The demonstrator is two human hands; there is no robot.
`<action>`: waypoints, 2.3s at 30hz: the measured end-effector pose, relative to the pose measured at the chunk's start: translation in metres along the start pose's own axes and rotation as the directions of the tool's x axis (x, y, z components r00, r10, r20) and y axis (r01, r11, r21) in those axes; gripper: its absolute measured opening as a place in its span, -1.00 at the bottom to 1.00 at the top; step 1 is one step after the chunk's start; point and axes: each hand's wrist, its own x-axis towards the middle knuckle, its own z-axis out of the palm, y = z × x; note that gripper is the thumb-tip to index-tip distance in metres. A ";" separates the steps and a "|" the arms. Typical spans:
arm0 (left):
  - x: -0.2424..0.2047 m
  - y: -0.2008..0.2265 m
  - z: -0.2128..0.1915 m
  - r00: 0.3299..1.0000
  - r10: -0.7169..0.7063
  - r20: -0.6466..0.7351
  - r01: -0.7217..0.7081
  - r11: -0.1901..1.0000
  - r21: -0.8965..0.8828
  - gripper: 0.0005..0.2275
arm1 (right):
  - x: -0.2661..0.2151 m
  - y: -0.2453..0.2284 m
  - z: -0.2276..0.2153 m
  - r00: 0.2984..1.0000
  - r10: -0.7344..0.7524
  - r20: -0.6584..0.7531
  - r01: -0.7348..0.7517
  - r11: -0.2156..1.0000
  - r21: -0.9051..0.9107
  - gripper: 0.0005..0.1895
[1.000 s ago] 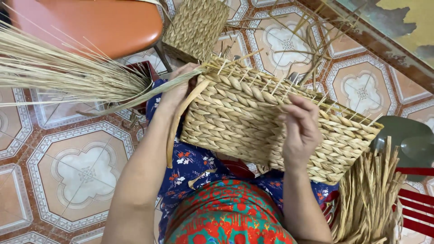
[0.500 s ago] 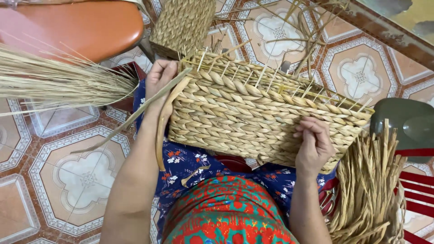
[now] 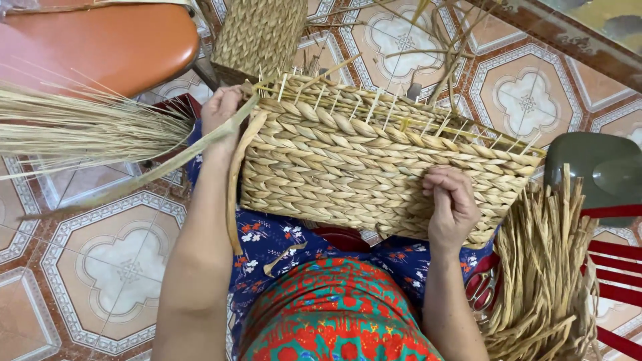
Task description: The person weaves a basket by hand, threading and wrapping dried plant fibers through a frame of vertical sticks. They incorporate new strands into the rim, tucking and pulling the fibers to secure the weave and shape the basket.
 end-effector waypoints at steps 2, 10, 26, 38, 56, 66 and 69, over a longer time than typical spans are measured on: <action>-0.010 0.017 -0.003 0.967 -0.161 0.196 0.232 0.873 -0.428 -0.75 | 0.000 -0.001 0.000 1.000 0.024 -0.004 -0.024 1.000 0.007 -0.83; -0.029 0.079 0.010 0.985 -0.022 0.170 0.064 0.967 -0.247 -0.75 | 0.000 0.001 0.002 1.000 0.018 -0.009 -0.019 1.000 -0.020 -0.82; -0.006 0.054 -0.030 0.922 -0.356 0.152 0.375 0.729 -0.572 -0.76 | 0.000 -0.005 0.005 1.000 0.003 0.006 -0.003 1.000 -0.020 -0.83; 0.008 0.057 -0.074 0.971 -0.225 -0.075 0.179 0.902 -0.392 -0.77 | 0.000 -0.002 0.005 0.999 0.032 -0.011 -0.032 0.999 -0.032 -0.82; -0.077 0.197 -0.010 0.903 -0.164 0.396 -0.203 0.651 0.731 -0.63 | 0.126 -0.124 0.200 0.717 -0.236 0.656 0.456 0.870 -0.185 -0.36; -0.015 0.196 -0.024 0.829 0.054 0.557 -0.437 0.684 0.584 -0.59 | 0.158 -0.131 0.232 0.427 0.437 0.791 -0.080 0.890 -0.449 -0.35; 0.022 0.177 -0.018 0.736 -0.005 0.677 -0.552 0.575 0.604 -0.76 | 0.162 -0.126 0.232 0.398 0.454 0.797 -0.076 0.882 -0.465 -0.36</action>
